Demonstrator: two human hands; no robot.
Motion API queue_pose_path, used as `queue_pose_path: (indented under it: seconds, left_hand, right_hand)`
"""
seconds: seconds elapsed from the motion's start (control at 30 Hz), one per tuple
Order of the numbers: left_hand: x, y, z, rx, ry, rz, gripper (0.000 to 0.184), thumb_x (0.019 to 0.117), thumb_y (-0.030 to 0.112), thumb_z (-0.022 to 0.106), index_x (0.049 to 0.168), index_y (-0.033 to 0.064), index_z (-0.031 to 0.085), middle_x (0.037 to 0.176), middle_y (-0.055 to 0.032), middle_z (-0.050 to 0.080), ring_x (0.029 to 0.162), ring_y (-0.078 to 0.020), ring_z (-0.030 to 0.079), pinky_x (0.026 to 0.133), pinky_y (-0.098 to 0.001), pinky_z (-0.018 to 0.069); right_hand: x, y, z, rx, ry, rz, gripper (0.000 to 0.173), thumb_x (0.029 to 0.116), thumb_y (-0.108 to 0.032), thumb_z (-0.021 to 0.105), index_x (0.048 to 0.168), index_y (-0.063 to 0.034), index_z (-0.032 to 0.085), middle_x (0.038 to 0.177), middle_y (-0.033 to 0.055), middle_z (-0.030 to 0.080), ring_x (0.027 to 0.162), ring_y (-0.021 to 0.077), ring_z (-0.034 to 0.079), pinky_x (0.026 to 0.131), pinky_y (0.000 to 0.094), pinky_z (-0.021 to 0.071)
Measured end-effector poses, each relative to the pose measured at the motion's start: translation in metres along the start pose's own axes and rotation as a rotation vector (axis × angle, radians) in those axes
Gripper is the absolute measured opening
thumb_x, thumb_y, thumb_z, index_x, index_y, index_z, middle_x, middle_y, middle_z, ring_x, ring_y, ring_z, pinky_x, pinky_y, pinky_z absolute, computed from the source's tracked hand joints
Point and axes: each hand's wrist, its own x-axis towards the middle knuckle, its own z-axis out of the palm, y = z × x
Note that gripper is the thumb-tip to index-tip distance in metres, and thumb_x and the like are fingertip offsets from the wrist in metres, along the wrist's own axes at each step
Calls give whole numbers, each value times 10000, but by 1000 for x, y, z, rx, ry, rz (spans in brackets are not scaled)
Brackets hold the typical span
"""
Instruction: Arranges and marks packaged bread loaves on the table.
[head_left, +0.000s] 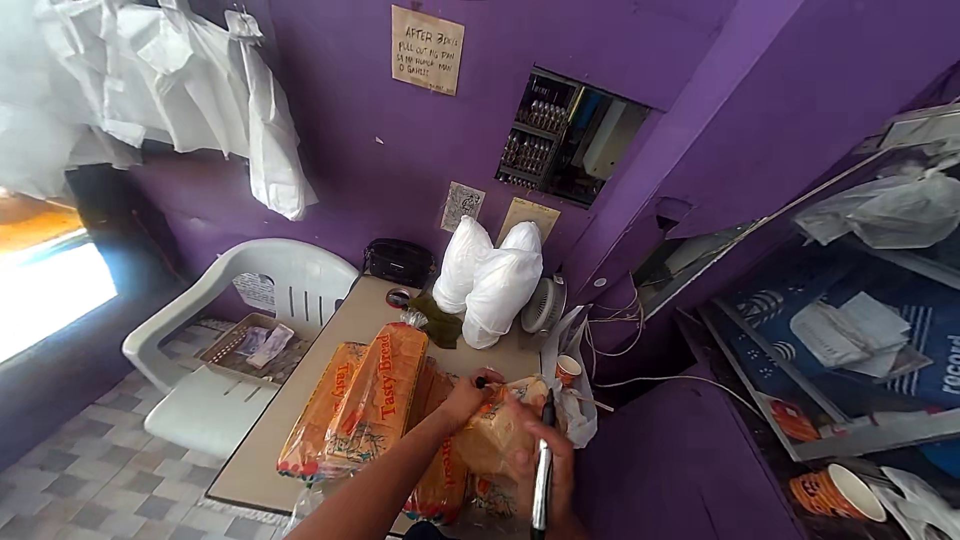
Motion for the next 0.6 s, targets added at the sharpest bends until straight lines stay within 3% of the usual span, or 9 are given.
queue_pose_path:
  seconds: [0.03, 0.13, 0.2, 0.23, 0.3, 0.37, 0.43, 0.53, 0.6]
  left_hand:
    - [-11, 2, 1, -22, 136, 47, 304, 1036, 65, 515, 1314, -34, 589, 1235, -202, 623, 1075, -239, 619, 954, -398, 505]
    - [-65, 12, 3, 15, 426, 322, 364, 1020, 196, 558, 1338, 24, 595, 1275, -161, 609, 1062, -187, 634, 894, -341, 542]
    - [-99, 15, 11, 183, 421, 551, 461, 1004, 326, 580, 1365, 41, 612, 1375, -193, 570, 1224, -226, 593, 970, -374, 536]
    - [-110, 15, 16, 269, 381, 606, 535, 1003, 408, 572, 1413, 64, 584, 1450, -219, 520, 1320, -276, 539, 1032, -432, 510]
    - [-120, 16, 27, 427, 372, 616, 631, 1001, 504, 547, 1474, 88, 527, 1516, -265, 439, 1360, -346, 506, 1034, -474, 510]
    - [-118, 18, 28, 510, 425, 587, 517, 995, 384, 587, 1404, 69, 584, 1484, -283, 463, 1306, -371, 553, 1006, -459, 535]
    - [-116, 20, 25, 543, 465, 575, 353, 998, 296, 600, 1274, 88, 671, 1426, -271, 515, 1231, -361, 602, 958, -440, 558]
    - [-117, 17, 21, 554, 493, 613, 195, 970, 192, 624, 1125, 121, 719, 1392, -271, 540, 1150, -356, 641, 880, -439, 586]
    - [-118, 14, 20, 552, 509, 629, 157, 941, 141, 641, 1071, 118, 727, 1399, -277, 541, 1158, -375, 643, 894, -457, 585]
  right_hand:
    - [5, -1, 1, 24, 58, 33, 302, 1082, -412, 459, 1365, -328, 522, 1381, -52, 649, 1325, 161, 581, 1132, 379, 457]
    - [17, 0, 4, 104, 213, 177, 286, 1081, -423, 465, 1320, -266, 485, 1352, 8, 664, 1303, 198, 604, 1101, 374, 495]
    - [23, 1, 11, 200, 298, 256, 318, 1071, -435, 485, 1309, -226, 460, 1316, 31, 684, 1265, 189, 629, 1069, 350, 514]
    - [25, 1, 14, 261, 320, 287, 346, 1064, -444, 498, 1318, -215, 451, 1307, 47, 686, 1254, 198, 635, 1059, 354, 518]
    - [27, -2, 20, 341, 305, 348, 424, 1050, -491, 497, 1352, -204, 414, 1325, 65, 673, 1266, 210, 627, 1069, 367, 510]
    - [29, -8, 20, 385, 253, 376, 496, 1044, -528, 479, 1404, -200, 384, 1342, 68, 659, 1285, 214, 607, 1095, 383, 481]
    - [33, -10, 13, 378, 221, 363, 502, 1044, -534, 471, 1416, -197, 447, 1272, 29, 681, 1223, 178, 628, 1073, 365, 490]
    - [56, -5, -11, 319, 155, 324, 360, 1042, -505, 494, 1234, -271, 689, 1142, -115, 686, 1069, 42, 637, 967, 247, 519]
    - [78, 0, -28, 336, 39, 358, 311, 1020, -500, 545, 1118, -275, 738, 1045, -110, 706, 955, 34, 656, 869, 236, 549]
